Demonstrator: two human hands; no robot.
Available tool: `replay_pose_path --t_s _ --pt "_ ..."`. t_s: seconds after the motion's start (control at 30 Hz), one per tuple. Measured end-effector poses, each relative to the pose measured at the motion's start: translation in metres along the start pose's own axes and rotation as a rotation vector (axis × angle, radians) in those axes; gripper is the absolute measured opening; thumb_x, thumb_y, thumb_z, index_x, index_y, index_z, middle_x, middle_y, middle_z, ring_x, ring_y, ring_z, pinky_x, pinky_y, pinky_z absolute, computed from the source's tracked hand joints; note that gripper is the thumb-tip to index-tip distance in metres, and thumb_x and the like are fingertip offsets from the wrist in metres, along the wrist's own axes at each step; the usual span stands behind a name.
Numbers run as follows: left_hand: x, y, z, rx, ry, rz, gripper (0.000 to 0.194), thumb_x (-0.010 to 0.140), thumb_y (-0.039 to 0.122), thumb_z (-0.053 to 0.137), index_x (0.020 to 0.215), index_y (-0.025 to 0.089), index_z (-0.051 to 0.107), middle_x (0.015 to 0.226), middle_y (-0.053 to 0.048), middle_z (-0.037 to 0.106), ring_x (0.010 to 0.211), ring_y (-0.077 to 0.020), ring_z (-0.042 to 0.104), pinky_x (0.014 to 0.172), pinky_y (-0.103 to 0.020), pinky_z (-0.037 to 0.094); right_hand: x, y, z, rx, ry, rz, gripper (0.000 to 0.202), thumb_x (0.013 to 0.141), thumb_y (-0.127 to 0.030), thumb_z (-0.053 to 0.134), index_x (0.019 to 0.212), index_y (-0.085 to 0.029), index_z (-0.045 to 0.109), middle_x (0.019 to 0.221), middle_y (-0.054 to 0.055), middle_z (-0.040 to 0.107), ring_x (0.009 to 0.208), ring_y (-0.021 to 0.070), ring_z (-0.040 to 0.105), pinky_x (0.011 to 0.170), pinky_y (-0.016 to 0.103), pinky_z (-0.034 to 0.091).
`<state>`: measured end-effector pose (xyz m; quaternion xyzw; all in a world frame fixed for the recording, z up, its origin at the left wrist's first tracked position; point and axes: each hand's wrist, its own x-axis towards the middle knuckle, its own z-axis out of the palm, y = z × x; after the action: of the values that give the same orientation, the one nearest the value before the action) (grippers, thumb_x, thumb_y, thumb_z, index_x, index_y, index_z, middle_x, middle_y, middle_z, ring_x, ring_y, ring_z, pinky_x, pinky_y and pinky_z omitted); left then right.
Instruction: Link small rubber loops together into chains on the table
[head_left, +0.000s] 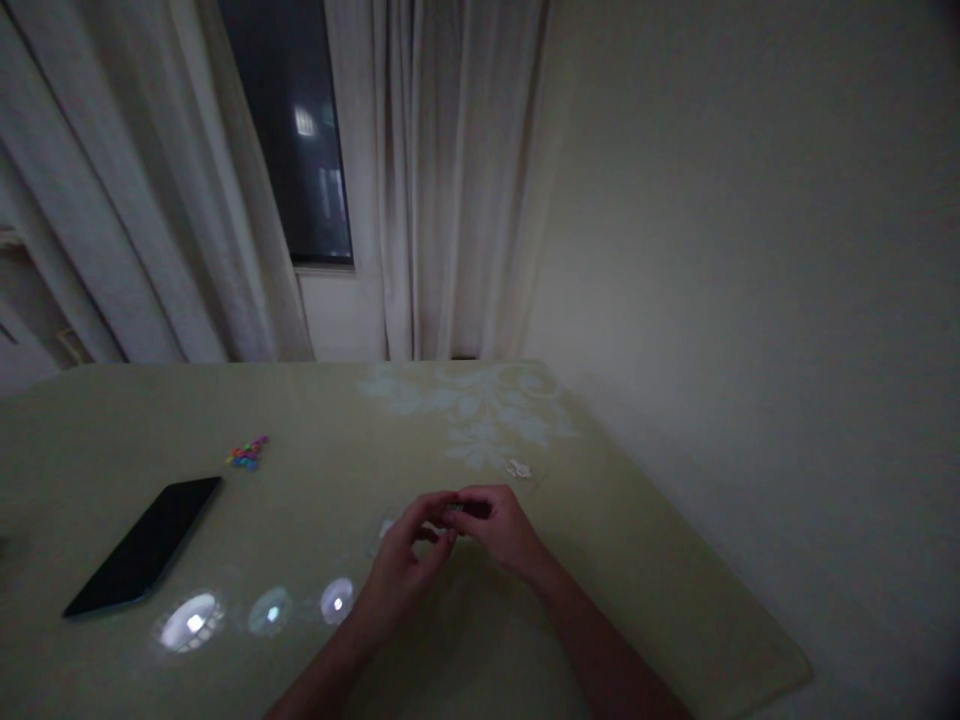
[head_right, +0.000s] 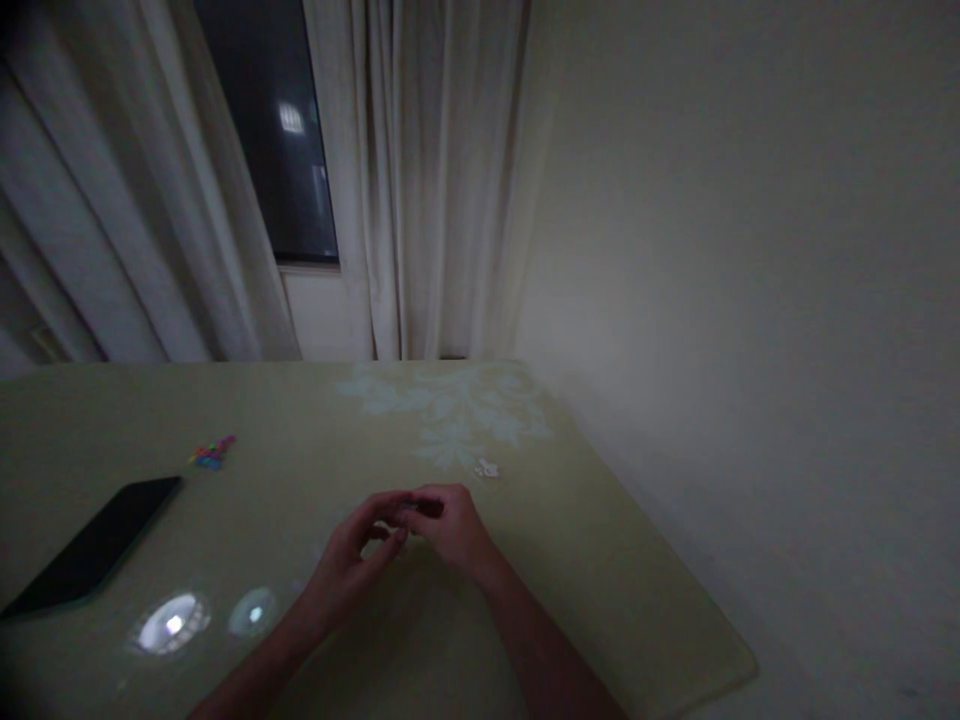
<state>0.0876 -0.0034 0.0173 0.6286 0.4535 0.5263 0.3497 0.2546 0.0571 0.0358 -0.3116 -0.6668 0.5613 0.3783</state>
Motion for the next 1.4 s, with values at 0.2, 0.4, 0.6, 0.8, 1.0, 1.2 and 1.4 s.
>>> replay_pose_path --t_s 0.2,0.4,0.6,0.8,1.0,1.2,1.4 --pt "0.001 0.001 0.001 -0.054 0.001 -0.025 0.029 0.095 0.036 0.066 0.122 0.026 0.067 0.114 -0.008 0.075 0.100 -0.0237 0.072 0.086 -0.038 0.058 0.000 0.003 -0.002 -0.052 0.010 0.005 0.029 0.084 -0.039 0.078 0.103 -0.017 0.083 0.090 0.007 0.080 0.079 0.0206 0.072 0.072 0.030 0.052" --pt "0.001 0.001 0.001 -0.089 -0.008 -0.033 0.029 0.095 0.035 0.066 0.122 0.024 0.067 0.114 -0.009 0.076 0.101 -0.0242 0.073 0.092 -0.043 0.059 0.001 0.003 -0.003 -0.107 0.030 0.009 0.027 0.083 -0.036 0.077 0.101 -0.017 0.083 0.087 0.007 0.080 0.076 0.0203 0.070 0.070 0.030 0.051" --pt "0.000 0.002 0.002 -0.073 -0.024 -0.008 0.031 0.096 0.033 0.065 0.125 0.024 0.065 0.124 -0.011 0.073 0.106 -0.0249 0.072 0.095 -0.046 0.059 0.002 0.005 -0.003 -0.102 0.017 0.030 0.023 0.081 -0.035 0.080 0.095 -0.017 0.084 0.075 0.003 0.076 0.066 0.0168 0.064 0.065 0.027 0.047" --pt "0.001 -0.001 0.004 -0.123 -0.013 -0.051 0.029 0.096 0.038 0.066 0.121 0.023 0.066 0.121 -0.011 0.075 0.106 -0.0254 0.074 0.094 -0.044 0.060 0.002 0.009 -0.005 -0.165 0.015 0.015 0.024 0.085 -0.038 0.076 0.092 -0.016 0.085 0.070 0.002 0.072 0.062 0.0149 0.060 0.061 0.026 0.042" --pt "0.001 -0.001 0.003 -0.181 0.003 -0.090 0.031 0.094 0.042 0.068 0.117 0.022 0.069 0.114 -0.011 0.078 0.101 -0.0251 0.076 0.089 -0.041 0.061 0.002 0.008 -0.008 -0.146 0.000 0.041 0.025 0.084 -0.037 0.077 0.093 -0.015 0.084 0.072 0.003 0.073 0.063 0.0150 0.062 0.061 0.026 0.044" --pt "0.004 -0.003 -0.001 -0.165 0.010 -0.105 0.032 0.091 0.047 0.071 0.108 0.020 0.073 0.105 -0.010 0.081 0.096 -0.0258 0.077 0.086 -0.040 0.062 0.002 0.007 -0.012 -0.082 -0.001 0.076 0.029 0.080 -0.039 0.080 0.097 -0.016 0.083 0.074 0.005 0.075 0.065 0.0168 0.065 0.064 0.028 0.049" --pt "0.005 -0.002 -0.001 -0.155 -0.020 -0.118 0.029 0.092 0.045 0.069 0.107 0.020 0.073 0.102 -0.010 0.081 0.093 -0.0256 0.077 0.084 -0.039 0.063 0.004 0.016 -0.012 -0.044 -0.008 0.113 0.028 0.078 -0.039 0.080 0.095 -0.017 0.084 0.074 0.005 0.076 0.065 0.0174 0.066 0.066 0.030 0.052"
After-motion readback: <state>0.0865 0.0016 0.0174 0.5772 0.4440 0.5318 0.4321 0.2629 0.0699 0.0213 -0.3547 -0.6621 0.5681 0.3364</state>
